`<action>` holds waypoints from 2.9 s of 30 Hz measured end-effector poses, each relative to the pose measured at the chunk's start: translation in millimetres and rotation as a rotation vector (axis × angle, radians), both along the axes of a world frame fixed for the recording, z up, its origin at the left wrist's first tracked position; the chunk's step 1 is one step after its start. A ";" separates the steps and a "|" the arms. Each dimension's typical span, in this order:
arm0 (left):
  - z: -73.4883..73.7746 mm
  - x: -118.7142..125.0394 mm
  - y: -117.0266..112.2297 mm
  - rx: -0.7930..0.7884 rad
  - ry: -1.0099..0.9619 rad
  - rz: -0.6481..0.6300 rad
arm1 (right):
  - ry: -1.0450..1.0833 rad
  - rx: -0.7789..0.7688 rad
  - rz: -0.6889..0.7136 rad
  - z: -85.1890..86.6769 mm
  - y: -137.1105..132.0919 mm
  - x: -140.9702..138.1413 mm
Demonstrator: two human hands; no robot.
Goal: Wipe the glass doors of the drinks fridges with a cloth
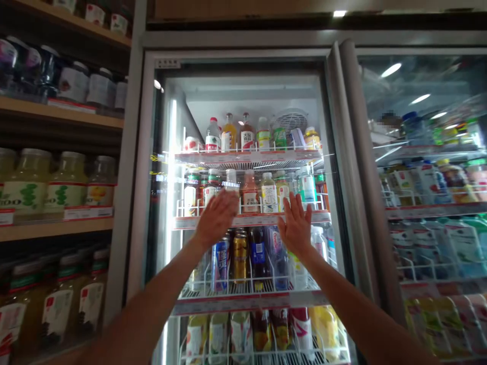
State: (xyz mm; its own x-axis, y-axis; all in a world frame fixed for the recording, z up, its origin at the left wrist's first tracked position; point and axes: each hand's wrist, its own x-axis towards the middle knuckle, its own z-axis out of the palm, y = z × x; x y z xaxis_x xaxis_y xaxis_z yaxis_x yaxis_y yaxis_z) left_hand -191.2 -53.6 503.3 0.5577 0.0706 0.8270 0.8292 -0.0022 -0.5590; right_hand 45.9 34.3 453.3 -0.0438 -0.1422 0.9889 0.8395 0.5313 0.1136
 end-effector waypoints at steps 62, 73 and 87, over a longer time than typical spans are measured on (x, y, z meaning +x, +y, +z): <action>-9.0 -21.9 0.6 0.210 -0.446 0.019 | 0.186 0.014 0.068 116.9 31.8 77.6; -12.4 -27.3 1.4 0.207 -0.431 0.010 | -0.267 0.113 0.035 88.4 -0.8 8.8; -8.5 -2.9 7.1 0.163 -0.391 -0.036 | -0.256 0.105 0.034 56.8 -9.2 -5.0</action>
